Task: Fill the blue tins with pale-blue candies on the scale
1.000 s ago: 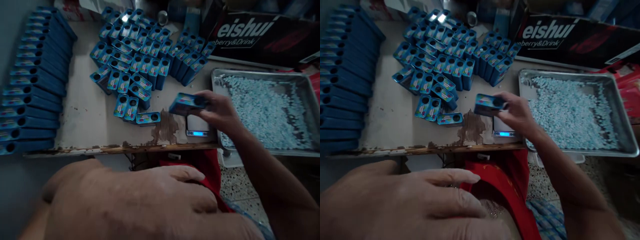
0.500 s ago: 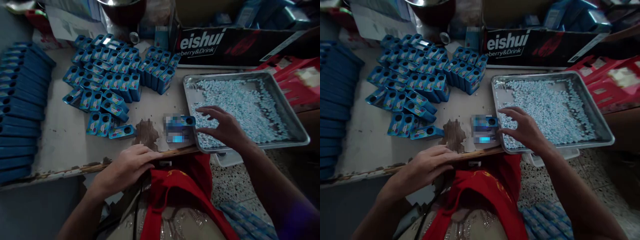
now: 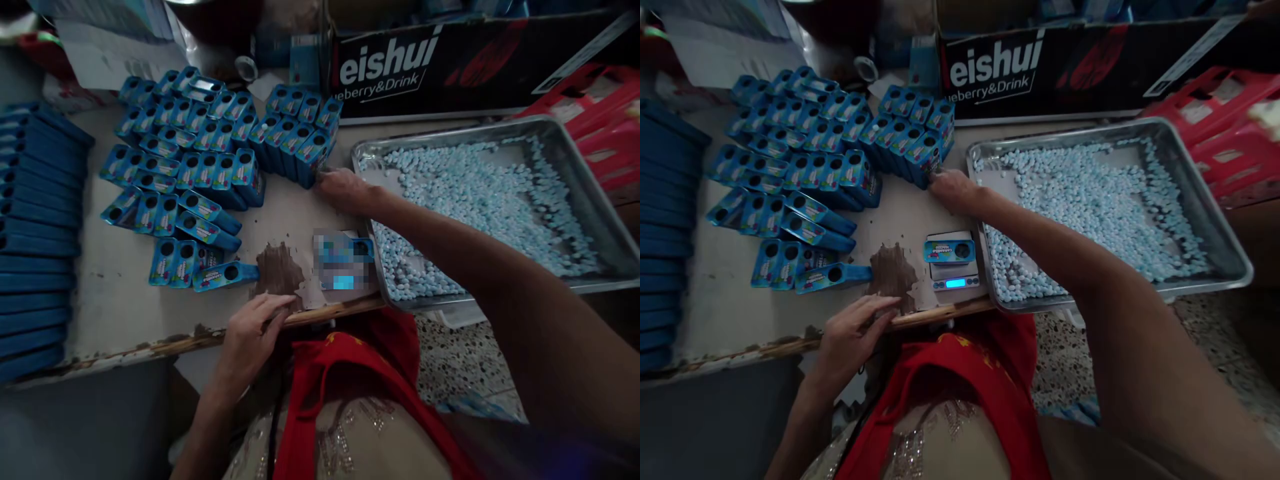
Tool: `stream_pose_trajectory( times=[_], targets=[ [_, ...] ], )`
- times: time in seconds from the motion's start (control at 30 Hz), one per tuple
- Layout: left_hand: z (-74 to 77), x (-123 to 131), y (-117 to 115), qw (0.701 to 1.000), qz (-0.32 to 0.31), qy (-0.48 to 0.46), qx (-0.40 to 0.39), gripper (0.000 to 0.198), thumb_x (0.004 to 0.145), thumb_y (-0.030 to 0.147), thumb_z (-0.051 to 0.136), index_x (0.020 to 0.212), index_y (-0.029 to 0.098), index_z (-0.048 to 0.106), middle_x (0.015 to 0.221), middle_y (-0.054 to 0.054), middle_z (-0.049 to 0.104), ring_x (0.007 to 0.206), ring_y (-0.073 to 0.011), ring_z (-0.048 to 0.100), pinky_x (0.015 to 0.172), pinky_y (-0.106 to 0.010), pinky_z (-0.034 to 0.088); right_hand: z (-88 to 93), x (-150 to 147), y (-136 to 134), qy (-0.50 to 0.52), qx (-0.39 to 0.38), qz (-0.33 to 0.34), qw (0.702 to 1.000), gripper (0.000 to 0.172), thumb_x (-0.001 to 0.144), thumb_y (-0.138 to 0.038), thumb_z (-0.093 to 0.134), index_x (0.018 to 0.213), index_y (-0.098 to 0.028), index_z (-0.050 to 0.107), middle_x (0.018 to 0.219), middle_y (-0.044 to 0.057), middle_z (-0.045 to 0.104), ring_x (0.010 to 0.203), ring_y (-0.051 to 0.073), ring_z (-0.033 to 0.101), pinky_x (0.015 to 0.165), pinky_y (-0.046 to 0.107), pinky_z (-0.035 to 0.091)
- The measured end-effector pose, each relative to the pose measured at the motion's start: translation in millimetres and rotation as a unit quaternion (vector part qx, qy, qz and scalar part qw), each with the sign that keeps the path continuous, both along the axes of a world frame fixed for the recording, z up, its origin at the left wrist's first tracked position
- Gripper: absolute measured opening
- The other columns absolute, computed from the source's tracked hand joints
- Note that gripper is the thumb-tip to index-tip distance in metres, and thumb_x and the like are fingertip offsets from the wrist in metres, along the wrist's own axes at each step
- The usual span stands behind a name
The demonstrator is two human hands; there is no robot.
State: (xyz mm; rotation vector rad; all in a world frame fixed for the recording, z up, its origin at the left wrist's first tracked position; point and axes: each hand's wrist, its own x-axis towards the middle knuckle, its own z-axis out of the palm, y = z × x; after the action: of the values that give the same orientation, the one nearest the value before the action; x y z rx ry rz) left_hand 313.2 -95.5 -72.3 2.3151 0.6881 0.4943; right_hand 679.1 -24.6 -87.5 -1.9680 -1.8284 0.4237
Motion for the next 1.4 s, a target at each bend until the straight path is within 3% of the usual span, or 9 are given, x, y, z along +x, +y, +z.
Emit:
stream_pose_trajectory(
  times=[0.13, 0.3, 0.43, 0.53, 0.63, 0.77, 0.97, 1.17, 1.4],
  targets=[
    [-4.3, -9.6, -3.7, 1.000, 0.012, 0.011, -0.009, 0.020, 0.118, 0.023, 0.070, 0.127, 0.026, 0.087, 0.114, -0.006, 0.091, 0.101, -0.0244, 0.089, 0.094, -0.033, 0.073, 24.5, 5.9, -23.1, -0.080, -0.078, 0.032, 0.993, 0.061, 0.111, -0.010, 0.024, 0.119, 0.005, 0.083, 0.134, 0.006, 0.083, 0.148, 0.018, 0.072, 0.120, 0.034, 0.047],
    [-8.8, 2.2, 3.9, 1.000, 0.004, 0.006, 0.026, 0.022, 0.117, 0.021, 0.070, 0.130, 0.025, 0.088, 0.118, -0.007, 0.091, 0.107, -0.0251, 0.088, 0.101, -0.034, 0.072, 47.9, 53.1, -108.2, -0.146, -0.076, -0.030, 0.986, 0.029, 0.105, -0.025, 0.084, 0.130, -0.012, 0.089, 0.133, 0.018, 0.086, 0.129, 0.039, 0.083, 0.113, 0.051, 0.064],
    [-13.6, 13.7, 9.4, 0.998, 0.004, 0.000, 0.068, 0.021, 0.116, 0.020, 0.072, 0.129, 0.024, 0.088, 0.113, -0.007, 0.089, 0.103, -0.0251, 0.086, 0.098, -0.035, 0.072, 9.9, 73.2, -190.4, -0.161, -0.051, 0.035, 0.985, 0.079, 0.102, -0.045, 0.095, 0.171, -0.018, 0.066, 0.180, 0.029, 0.058, 0.163, 0.050, 0.060, 0.127, 0.066, 0.057],
    [-11.3, 23.0, 8.9, 0.996, 0.003, -0.015, 0.089, 0.025, 0.114, 0.017, 0.074, 0.135, 0.025, 0.086, 0.118, -0.007, 0.089, 0.108, -0.0254, 0.086, 0.101, -0.036, 0.072, -24.5, 67.0, -216.8, -0.177, -0.079, 0.104, 0.975, 0.102, 0.099, -0.052, 0.097, 0.182, -0.016, 0.049, 0.192, 0.031, 0.041, 0.177, 0.052, 0.040, 0.138, 0.070, 0.046],
    [-5.2, 29.9, 7.7, 0.993, 0.023, -0.031, 0.114, 0.034, 0.113, 0.018, 0.077, 0.146, 0.026, 0.082, 0.131, -0.008, 0.088, 0.120, -0.0270, 0.086, 0.111, -0.039, 0.072, -34.6, 58.6, -214.2, -0.191, -0.075, 0.134, 0.970, 0.066, 0.110, -0.046, 0.083, 0.166, -0.017, 0.063, 0.177, 0.030, 0.058, 0.166, 0.051, 0.051, 0.133, 0.067, 0.048],
    [-9.1, 40.1, 10.1, 0.993, 0.061, -0.069, 0.078, 0.047, 0.109, 0.023, 0.085, 0.155, 0.029, 0.078, 0.140, -0.008, 0.086, 0.130, -0.0290, 0.084, 0.120, -0.043, 0.069, -19.9, 50.6, -203.2, -0.056, -0.111, 0.113, 0.986, 0.010, 0.109, -0.024, 0.065, 0.107, -0.024, 0.075, 0.126, 0.021, 0.079, 0.117, 0.039, 0.068, 0.100, 0.047, 0.054],
    [-42.4, 89.1, 29.2, 0.987, 0.051, -0.152, 0.030, 0.085, 0.100, 0.048, 0.101, 0.171, 0.026, 0.061, 0.162, -0.018, 0.074, 0.146, -0.0346, 0.077, 0.128, -0.053, 0.064, -4.5, 49.0, -197.8, 0.227, -0.084, -0.104, 0.965, 0.033, 0.088, -0.029, 0.083, 0.082, -0.029, 0.051, 0.068, -0.001, 0.045, 0.071, 0.021, 0.039, 0.068, 0.034, 0.024],
    [-20.2, 146.1, 44.8, 0.991, -0.011, -0.123, -0.058, 0.039, 0.107, 0.049, 0.092, 0.136, 0.023, 0.083, 0.125, -0.009, 0.086, 0.114, -0.0264, 0.086, 0.105, -0.037, 0.071, 4.7, 74.2, -193.8, 0.480, 0.031, -0.192, 0.855, 0.044, 0.096, -0.072, 0.056, 0.086, -0.031, 0.043, 0.070, -0.005, 0.039, 0.057, 0.015, 0.018, 0.050, 0.028, 0.024],
    [31.4, 214.5, 40.4, 0.986, -0.039, -0.152, 0.055, 0.046, 0.092, 0.024, 0.106, 0.133, 0.025, 0.085, 0.129, -0.008, 0.086, 0.121, -0.0284, 0.083, 0.112, -0.041, 0.068, 27.9, 73.5, -179.8, 0.683, 0.251, -0.207, 0.654, 0.034, 0.086, -0.049, 0.083, 0.090, -0.029, 0.056, 0.090, 0.002, 0.062, 0.062, 0.014, 0.036, 0.049, 0.026, 0.037]
  ],
)
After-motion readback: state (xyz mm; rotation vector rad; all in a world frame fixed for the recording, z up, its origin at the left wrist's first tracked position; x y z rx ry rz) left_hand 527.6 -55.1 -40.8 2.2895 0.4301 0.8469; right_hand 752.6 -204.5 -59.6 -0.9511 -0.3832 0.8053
